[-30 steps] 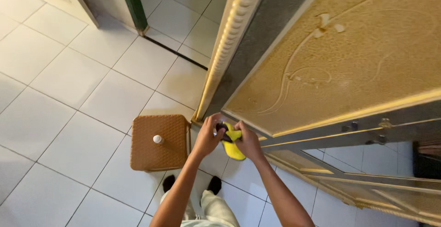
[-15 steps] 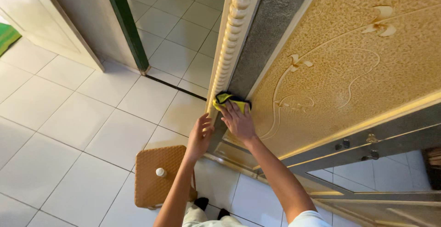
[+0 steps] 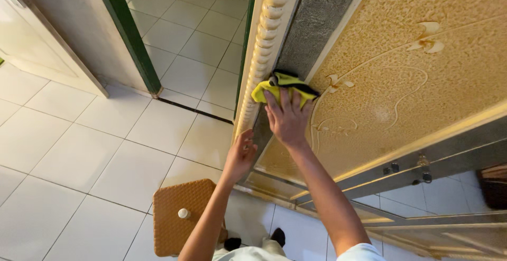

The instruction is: The person wipes the surface of a large, ornate, gold-colored door using a yellow cloth. They systematically clean the door from top to bottom, covering the central panel and the surrounding frame. The person briefly pauses to spray a cleaning solution onto the cloth before resuming the wiping motion.

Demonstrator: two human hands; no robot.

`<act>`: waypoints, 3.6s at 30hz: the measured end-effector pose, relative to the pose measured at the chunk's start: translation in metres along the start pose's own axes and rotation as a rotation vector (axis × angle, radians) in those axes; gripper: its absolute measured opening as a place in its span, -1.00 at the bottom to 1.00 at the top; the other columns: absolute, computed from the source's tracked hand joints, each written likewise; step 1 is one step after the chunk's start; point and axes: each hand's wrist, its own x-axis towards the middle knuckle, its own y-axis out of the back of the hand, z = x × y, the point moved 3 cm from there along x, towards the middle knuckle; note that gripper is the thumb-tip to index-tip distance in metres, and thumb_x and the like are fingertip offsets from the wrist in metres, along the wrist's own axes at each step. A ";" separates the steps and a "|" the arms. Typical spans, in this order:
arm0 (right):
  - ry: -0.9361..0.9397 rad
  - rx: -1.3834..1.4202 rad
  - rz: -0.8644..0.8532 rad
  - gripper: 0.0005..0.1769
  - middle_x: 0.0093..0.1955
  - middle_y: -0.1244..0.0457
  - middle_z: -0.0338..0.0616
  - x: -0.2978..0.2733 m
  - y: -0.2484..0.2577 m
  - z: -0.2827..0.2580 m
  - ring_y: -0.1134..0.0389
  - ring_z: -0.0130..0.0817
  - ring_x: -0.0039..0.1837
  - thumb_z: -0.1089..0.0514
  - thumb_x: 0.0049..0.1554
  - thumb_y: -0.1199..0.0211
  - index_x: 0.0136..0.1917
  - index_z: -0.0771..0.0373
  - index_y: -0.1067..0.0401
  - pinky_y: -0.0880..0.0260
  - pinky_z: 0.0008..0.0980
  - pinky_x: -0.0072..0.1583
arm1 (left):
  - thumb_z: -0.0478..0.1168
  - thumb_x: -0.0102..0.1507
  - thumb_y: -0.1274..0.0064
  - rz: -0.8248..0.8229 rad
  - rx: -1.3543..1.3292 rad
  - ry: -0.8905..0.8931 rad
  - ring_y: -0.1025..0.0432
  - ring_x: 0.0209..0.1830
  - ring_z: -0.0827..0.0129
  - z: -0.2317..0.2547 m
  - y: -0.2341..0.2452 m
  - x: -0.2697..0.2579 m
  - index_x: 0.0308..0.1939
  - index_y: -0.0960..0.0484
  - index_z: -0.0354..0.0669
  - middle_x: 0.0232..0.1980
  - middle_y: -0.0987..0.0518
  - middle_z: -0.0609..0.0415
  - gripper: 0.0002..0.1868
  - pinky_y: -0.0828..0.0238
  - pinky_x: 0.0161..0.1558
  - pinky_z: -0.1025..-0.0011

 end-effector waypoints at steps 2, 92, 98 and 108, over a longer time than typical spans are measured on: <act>-0.001 0.041 -0.256 -0.45 0.36 -0.20 -0.04 -0.027 -0.014 -0.019 -0.20 0.00 0.36 -0.14 0.32 -0.20 0.53 -0.07 -0.31 -0.11 0.20 0.23 | -0.39 0.28 0.03 0.044 0.043 -0.047 -0.44 0.24 0.16 0.008 -0.007 0.005 0.44 -0.21 -0.21 0.36 -0.34 -0.18 -0.37 -0.63 -0.03 0.33; 0.172 0.125 -0.549 -0.33 0.71 0.09 -0.17 -0.187 -0.052 0.036 0.10 -0.24 0.70 0.18 0.28 0.11 0.65 0.04 -0.06 0.18 -0.16 0.64 | -0.48 0.31 0.06 0.032 0.244 -0.270 -0.48 0.19 0.06 0.069 -0.054 -0.007 0.35 -0.36 -0.24 0.31 -0.42 -0.16 -0.50 -0.56 0.08 0.28; -0.142 -0.071 0.059 -0.35 0.78 0.46 0.14 -0.132 -0.027 0.120 0.50 0.16 0.78 0.02 0.45 0.08 0.70 0.20 0.14 0.47 0.15 0.67 | -0.44 0.30 0.05 -0.006 0.219 -0.238 -0.47 0.22 0.06 0.068 -0.064 -0.004 0.31 -0.41 -0.22 0.27 -0.46 -0.14 -0.53 -0.55 0.06 0.28; 0.070 0.201 -0.556 -0.34 0.70 0.02 -0.20 -0.228 -0.057 0.030 -0.13 -0.07 0.63 0.11 0.29 0.02 0.65 -0.06 -0.14 -0.09 -0.01 0.54 | -0.41 0.27 0.01 -0.075 0.269 -0.334 -0.45 0.17 -0.03 0.074 -0.086 -0.005 0.29 -0.41 -0.22 0.23 -0.48 -0.15 -0.52 -0.51 0.10 0.21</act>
